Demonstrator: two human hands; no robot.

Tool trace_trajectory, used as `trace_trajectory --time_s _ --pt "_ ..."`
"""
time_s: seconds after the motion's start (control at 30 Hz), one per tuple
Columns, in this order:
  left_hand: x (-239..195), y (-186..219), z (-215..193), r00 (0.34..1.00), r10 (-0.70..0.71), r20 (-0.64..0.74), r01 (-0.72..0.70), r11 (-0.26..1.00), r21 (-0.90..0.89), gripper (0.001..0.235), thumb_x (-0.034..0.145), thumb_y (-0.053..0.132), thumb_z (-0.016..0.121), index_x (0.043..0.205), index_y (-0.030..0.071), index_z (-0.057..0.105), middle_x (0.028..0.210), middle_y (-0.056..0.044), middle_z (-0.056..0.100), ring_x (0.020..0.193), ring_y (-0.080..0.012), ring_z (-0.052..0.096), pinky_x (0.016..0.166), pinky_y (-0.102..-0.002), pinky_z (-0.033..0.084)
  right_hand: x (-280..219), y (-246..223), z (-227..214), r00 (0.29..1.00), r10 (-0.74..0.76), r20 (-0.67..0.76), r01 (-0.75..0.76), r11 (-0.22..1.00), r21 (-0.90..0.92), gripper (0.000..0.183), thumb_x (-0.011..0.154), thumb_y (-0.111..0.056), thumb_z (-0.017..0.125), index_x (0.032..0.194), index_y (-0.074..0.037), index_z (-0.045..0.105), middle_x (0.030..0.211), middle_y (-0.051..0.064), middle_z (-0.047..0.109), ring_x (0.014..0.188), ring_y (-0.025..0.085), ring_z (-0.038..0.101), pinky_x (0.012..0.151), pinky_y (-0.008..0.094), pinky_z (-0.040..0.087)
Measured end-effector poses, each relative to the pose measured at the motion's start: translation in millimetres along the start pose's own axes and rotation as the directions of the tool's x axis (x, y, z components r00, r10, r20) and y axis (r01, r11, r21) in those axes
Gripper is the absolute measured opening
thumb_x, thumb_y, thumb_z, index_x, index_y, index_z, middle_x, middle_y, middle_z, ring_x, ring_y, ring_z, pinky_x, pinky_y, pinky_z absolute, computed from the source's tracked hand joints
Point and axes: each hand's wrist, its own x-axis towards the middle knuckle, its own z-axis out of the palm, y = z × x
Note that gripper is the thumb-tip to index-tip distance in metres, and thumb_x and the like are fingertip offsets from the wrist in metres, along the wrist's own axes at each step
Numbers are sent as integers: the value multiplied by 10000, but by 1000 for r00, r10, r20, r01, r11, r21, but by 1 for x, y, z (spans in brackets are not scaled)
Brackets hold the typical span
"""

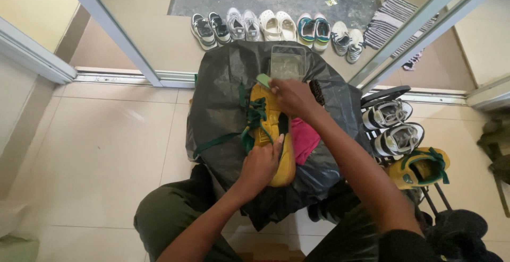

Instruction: Cleaning a yellow sneaker using a brush and a cloth.

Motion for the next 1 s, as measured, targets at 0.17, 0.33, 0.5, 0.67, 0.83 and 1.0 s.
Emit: trace_trajectory --time_s 0.17,0.33,0.5,0.67,0.83,1.0 --pt "-3 5 -7 1000 -7 0 7 999 -46 703 1106 503 314 747 2 652 687 -281 669 759 -472 721 592 -516 572 -92 -3 -9 993 -38 -108 45 997 60 164 1015 -167 558 1152 -198 642 810 179 714 723 463 694 621 533 551" --pt "4 -9 6 1000 -7 4 7 997 -72 695 1089 524 328 754 -4 632 688 -287 665 763 -481 714 597 -535 555 -178 17 36 957 5 -290 53 980 191 317 902 -101 634 1207 -176 681 929 185 765 829 475 688 720 603 540" --pt "5 -26 20 988 111 -109 -126 982 -140 576 1077 492 410 701 63 486 645 -192 594 571 -370 604 523 -524 409 -246 -18 57 924 41 -380 165 854 493 331 984 -47 599 1311 -37 655 1191 145 766 970 194 760 828 287 557" --pt "3 -20 10 996 82 -25 -83 995 -49 581 1027 558 440 772 49 556 675 -261 635 745 -478 708 574 -513 555 -186 -2 53 908 103 -405 53 933 356 327 924 -92 657 1220 -197 746 931 148 789 892 392 735 732 515 582" --pt "-2 -15 -1 989 149 7 -147 985 -91 476 954 522 576 782 81 528 673 -208 649 720 -399 730 591 -478 576 -101 7 29 901 -32 -432 93 988 121 272 934 -109 638 1155 -239 729 872 80 768 828 360 731 733 496 572" --pt "4 -18 7 974 227 -11 -227 974 1 441 960 480 588 767 96 493 597 -195 588 669 -426 711 535 -459 548 -28 5 15 979 -73 -193 55 994 -99 137 1032 -270 527 1131 -253 620 791 135 700 747 463 718 667 568 557"
